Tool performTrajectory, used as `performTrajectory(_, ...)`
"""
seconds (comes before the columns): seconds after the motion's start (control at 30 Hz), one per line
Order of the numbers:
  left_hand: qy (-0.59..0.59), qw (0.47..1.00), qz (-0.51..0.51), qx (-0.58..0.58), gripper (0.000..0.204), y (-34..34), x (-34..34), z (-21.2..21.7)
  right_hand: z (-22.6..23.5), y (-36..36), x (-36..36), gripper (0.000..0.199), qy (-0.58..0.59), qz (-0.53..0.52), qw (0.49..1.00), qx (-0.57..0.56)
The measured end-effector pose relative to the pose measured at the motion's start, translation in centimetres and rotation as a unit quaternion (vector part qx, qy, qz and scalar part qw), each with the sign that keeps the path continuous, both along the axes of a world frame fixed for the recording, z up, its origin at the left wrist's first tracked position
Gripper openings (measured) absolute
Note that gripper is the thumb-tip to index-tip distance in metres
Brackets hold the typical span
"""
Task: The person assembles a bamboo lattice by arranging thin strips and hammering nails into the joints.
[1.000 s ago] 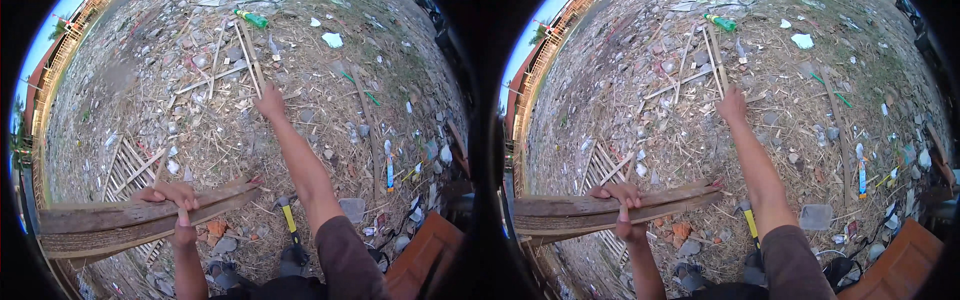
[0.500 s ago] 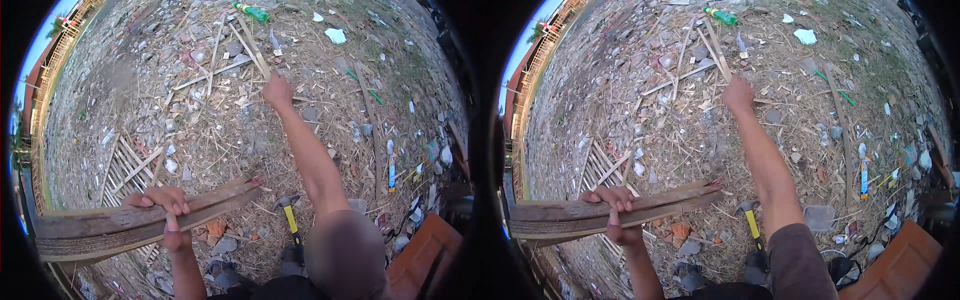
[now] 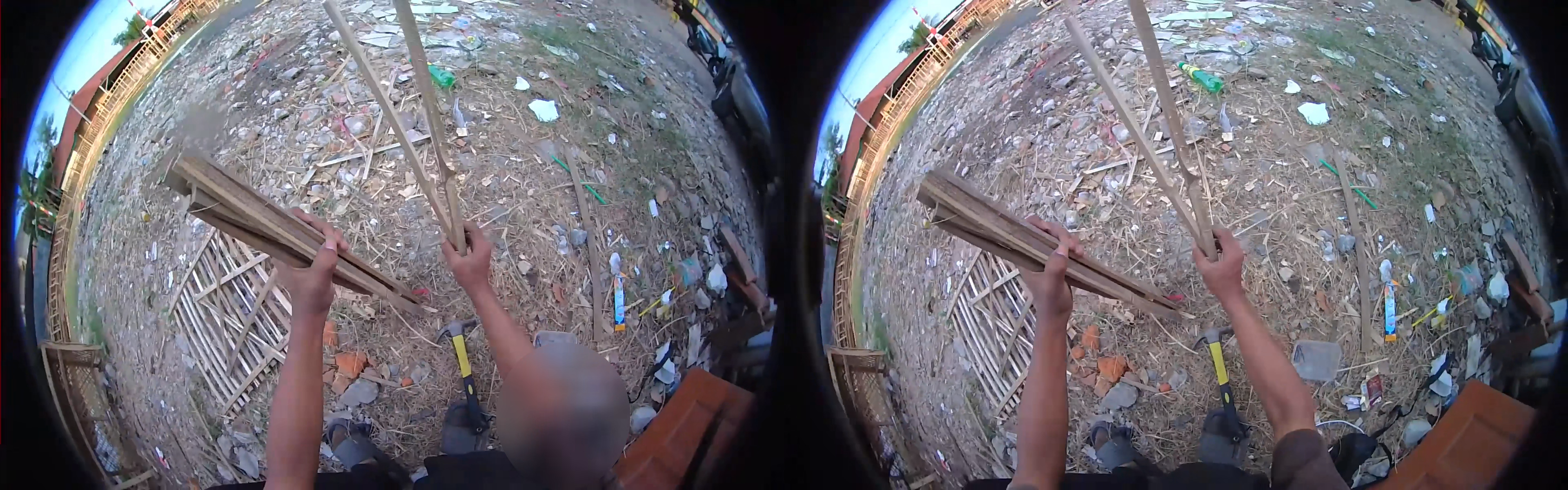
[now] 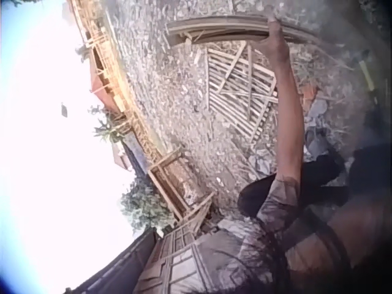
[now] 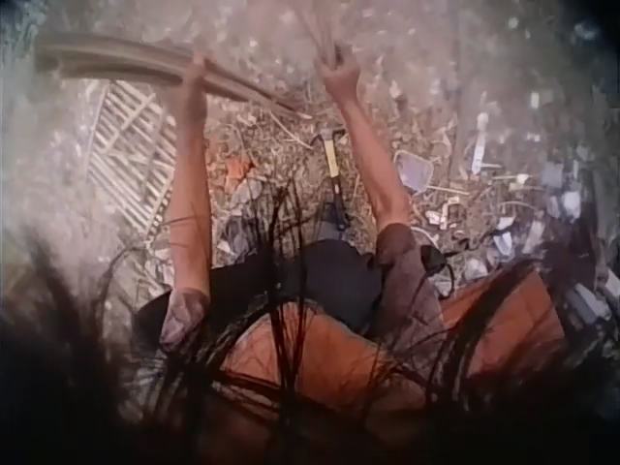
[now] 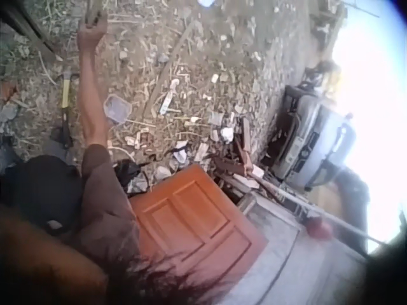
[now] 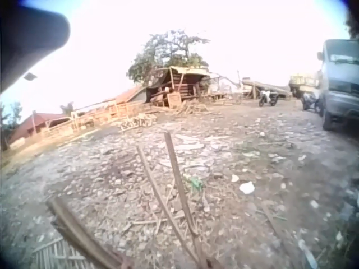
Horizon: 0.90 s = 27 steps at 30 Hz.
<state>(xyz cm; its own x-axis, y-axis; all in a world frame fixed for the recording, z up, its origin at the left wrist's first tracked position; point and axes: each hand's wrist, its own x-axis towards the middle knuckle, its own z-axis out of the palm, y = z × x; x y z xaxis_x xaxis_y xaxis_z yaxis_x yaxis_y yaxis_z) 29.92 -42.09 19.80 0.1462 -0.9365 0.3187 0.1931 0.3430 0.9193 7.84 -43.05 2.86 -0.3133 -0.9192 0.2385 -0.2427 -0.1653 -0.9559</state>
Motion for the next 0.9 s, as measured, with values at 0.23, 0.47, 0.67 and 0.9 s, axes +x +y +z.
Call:
performTrajectory(0.23, -0.081, 0.996, 0.011, 0.029, 0.063, 0.5, -1.7, 2.7, 2.6, 2.1, 4.4, 0.022, 0.047, 0.144, 0.986, -0.067)
performTrajectory(0.47, -0.078, 0.996, 0.028, 0.042, 0.039, 0.6, -2.5, 2.1, 0.4, 2.8, 2.8, 0.027, 0.158, 0.162, 0.971, -0.082)
performTrajectory(0.67, -0.09, 0.995, -0.04, 0.033, 0.033, 0.9, -3.1, 2.2, 1.9, 3.3, 3.9, 0.028, 0.104, 0.202, 0.974, 0.01)
performTrajectory(0.9, -0.09, 0.994, -0.066, 0.012, 0.04, 1.2, -4.2, 2.9, 0.2, 3.1, 4.1, 0.043, 0.104, 0.202, 0.973, 0.029)
